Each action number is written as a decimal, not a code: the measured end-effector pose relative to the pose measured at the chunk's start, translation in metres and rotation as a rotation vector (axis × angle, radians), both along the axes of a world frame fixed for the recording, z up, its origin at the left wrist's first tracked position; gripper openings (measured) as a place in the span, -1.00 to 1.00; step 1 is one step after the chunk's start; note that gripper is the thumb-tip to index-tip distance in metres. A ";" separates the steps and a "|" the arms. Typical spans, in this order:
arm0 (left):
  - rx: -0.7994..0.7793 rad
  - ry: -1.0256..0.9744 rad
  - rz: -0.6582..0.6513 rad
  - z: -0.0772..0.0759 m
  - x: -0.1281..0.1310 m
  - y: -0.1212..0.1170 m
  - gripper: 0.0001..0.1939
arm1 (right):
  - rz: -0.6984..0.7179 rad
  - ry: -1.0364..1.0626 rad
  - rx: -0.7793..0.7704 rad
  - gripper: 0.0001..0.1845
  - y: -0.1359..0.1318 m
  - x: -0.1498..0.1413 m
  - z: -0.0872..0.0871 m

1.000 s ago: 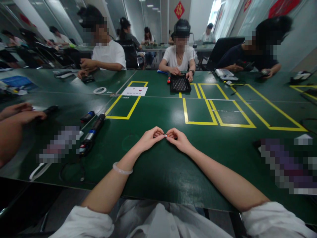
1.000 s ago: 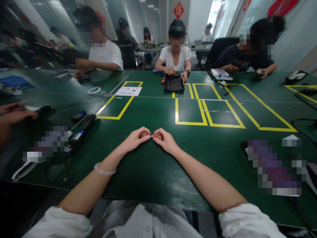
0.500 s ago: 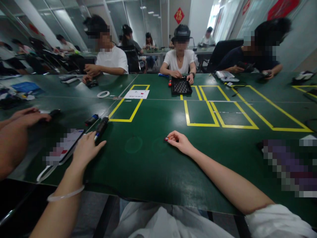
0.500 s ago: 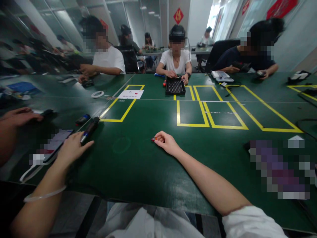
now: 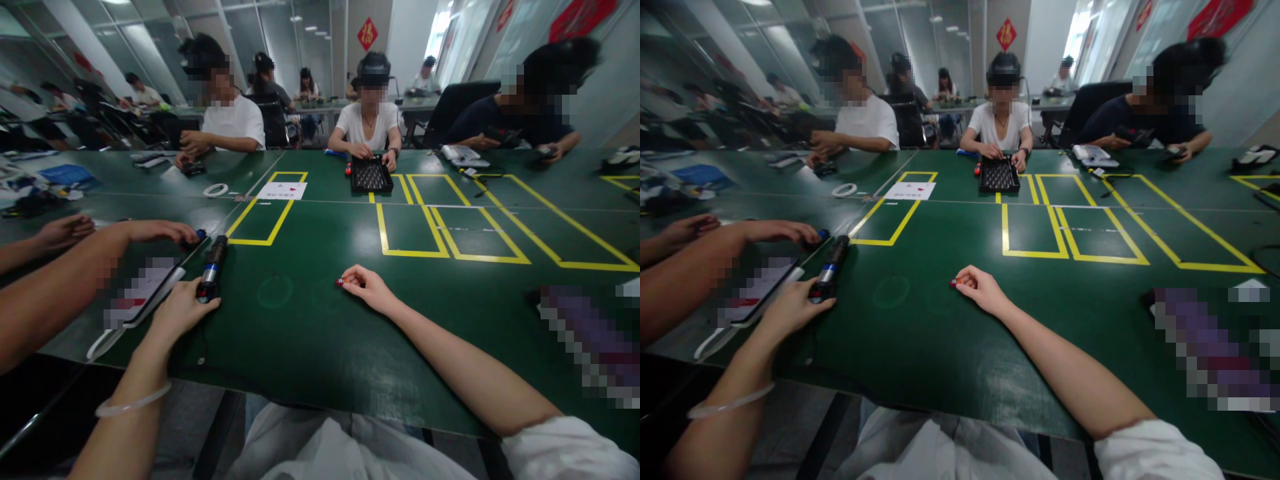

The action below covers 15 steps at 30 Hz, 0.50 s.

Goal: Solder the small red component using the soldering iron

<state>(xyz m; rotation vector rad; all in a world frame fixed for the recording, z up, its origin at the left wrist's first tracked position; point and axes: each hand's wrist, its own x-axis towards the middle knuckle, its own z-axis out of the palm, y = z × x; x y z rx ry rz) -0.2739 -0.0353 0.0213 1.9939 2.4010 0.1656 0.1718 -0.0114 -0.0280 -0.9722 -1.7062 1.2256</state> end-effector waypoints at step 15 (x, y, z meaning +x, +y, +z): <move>-0.067 -0.037 -0.366 0.008 0.190 0.017 -0.32 | -0.079 -0.041 0.034 -0.77 0.001 0.001 0.000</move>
